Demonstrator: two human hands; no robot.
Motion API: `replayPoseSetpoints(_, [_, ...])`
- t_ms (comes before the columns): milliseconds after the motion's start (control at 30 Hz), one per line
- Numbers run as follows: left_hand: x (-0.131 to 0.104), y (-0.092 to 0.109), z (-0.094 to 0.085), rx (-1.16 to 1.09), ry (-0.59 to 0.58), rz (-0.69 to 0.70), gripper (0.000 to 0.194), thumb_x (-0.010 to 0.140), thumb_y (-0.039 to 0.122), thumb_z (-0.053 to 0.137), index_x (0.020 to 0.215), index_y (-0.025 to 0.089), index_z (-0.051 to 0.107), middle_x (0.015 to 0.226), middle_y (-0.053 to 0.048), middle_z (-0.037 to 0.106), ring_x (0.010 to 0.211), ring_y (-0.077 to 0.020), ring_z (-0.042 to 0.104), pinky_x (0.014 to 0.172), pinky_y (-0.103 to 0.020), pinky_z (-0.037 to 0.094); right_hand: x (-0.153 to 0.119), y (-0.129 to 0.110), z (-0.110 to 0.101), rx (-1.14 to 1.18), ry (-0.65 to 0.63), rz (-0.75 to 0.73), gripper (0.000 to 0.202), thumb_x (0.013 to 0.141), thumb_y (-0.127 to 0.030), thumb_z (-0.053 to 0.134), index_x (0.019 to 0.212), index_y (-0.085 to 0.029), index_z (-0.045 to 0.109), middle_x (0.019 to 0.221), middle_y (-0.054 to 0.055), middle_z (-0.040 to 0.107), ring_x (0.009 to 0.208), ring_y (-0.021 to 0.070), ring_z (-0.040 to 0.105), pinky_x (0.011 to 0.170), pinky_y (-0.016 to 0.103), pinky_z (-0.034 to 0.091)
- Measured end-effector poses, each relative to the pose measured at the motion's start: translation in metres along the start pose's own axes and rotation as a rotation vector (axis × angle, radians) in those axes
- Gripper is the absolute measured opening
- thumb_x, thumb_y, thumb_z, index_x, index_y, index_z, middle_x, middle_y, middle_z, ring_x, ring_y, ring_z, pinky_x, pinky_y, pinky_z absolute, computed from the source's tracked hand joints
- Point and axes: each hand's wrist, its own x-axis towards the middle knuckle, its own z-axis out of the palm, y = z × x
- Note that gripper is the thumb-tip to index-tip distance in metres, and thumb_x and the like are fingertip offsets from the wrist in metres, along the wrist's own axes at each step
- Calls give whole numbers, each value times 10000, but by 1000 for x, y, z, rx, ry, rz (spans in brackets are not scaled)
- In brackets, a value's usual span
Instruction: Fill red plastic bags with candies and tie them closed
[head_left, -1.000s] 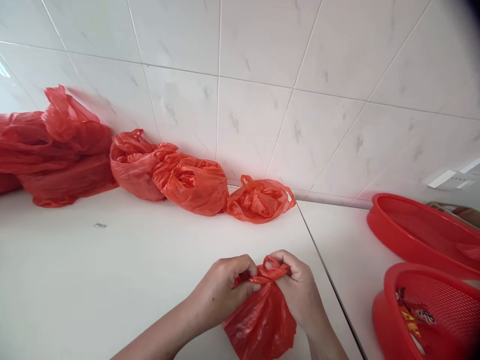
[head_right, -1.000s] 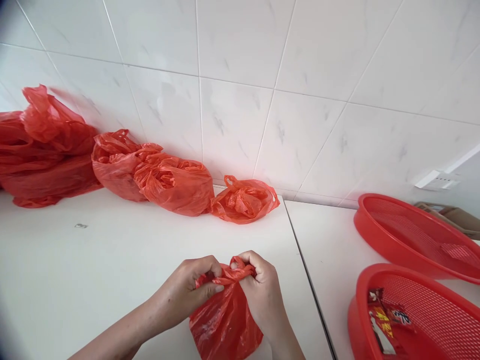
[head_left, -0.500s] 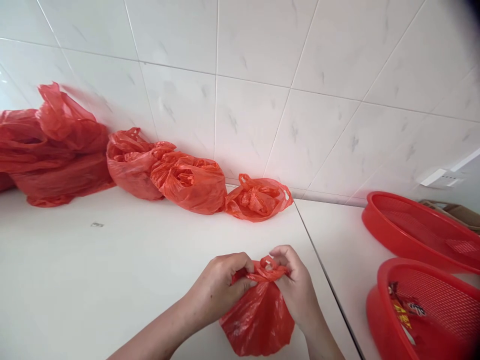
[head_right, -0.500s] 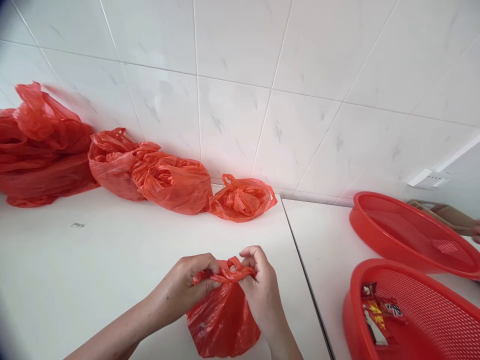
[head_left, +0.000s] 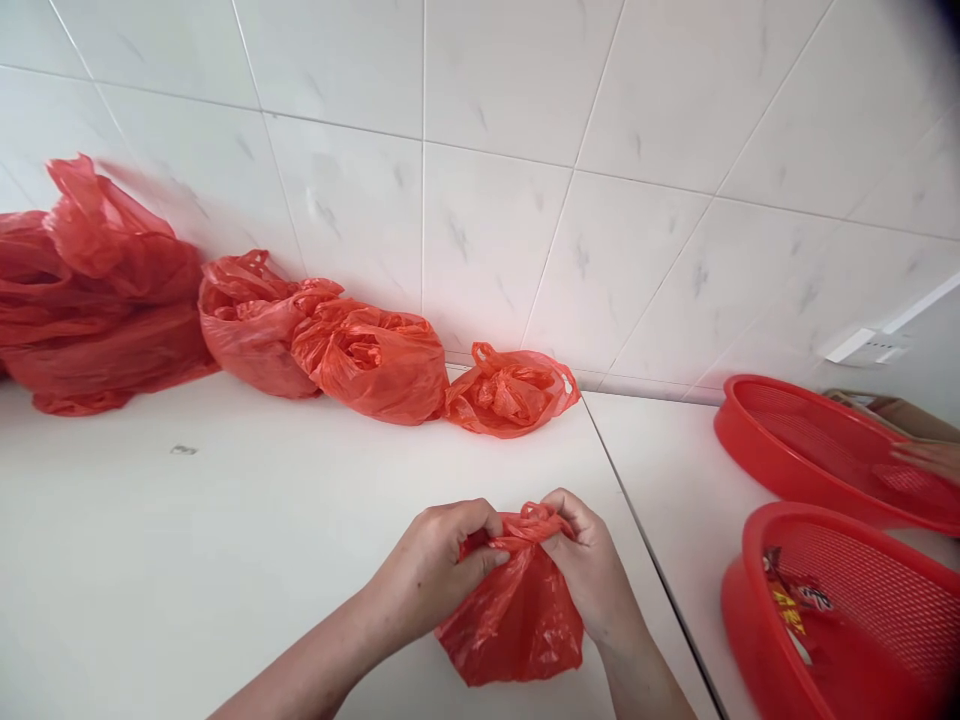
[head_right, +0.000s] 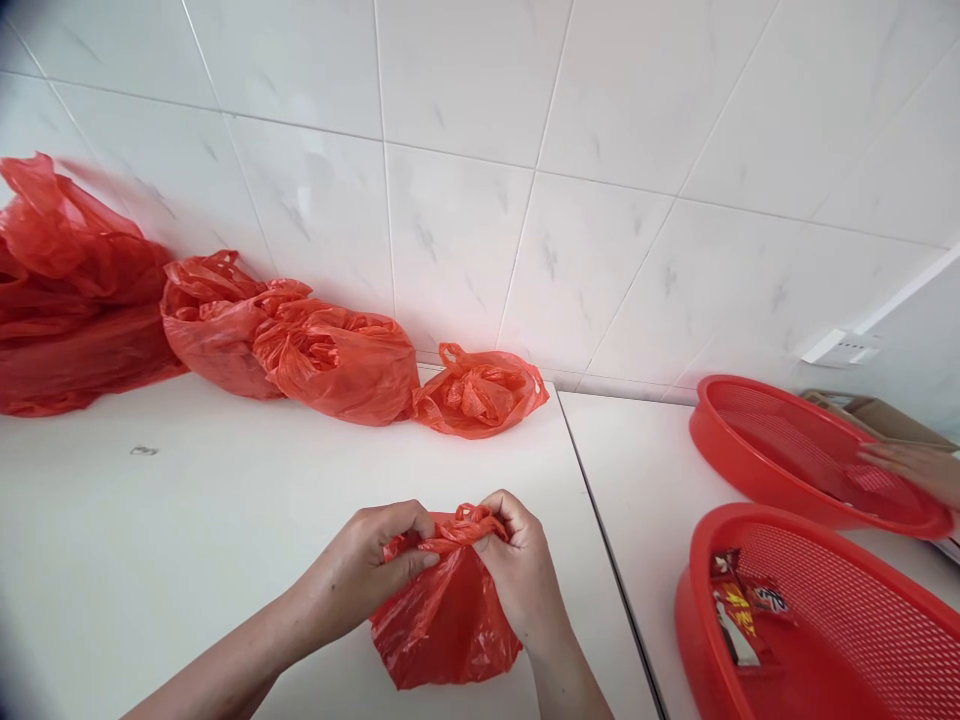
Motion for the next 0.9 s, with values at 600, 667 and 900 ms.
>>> replayPoseSetpoints(600, [5, -2, 5, -332, -15, 139, 148, 763, 54, 578, 726, 197, 560, 1070, -35, 581, 945, -157, 607, 820, -267, 472, 13, 16, 19, -347, 152, -303, 202, 741, -97, 479, 603, -210, 385, 623, -47, 408, 580, 103, 355, 531, 228, 299])
replayPoseSetpoints(667, [5, -4, 6, -287, 25, 146, 136, 780, 71, 567, 735, 198, 582, 1112, -40, 566, 949, -157, 603, 822, -269, 465, 10, 10, 20, -270, 80, -270, 159, 754, -101, 496, 640, -202, 452, 655, -39, 460, 613, 108, 401, 568, 227, 335])
replayPoseSetpoints(900, [1, -8, 9, -72, 134, 99, 139, 766, 84, 522, 699, 203, 547, 795, 3, 559, 736, -137, 552, 657, -246, 415, -5, -12, 12, 66, -125, -79, 112, 837, -270, 587, 768, -184, 569, 733, -20, 515, 663, 109, 445, 628, 232, 386])
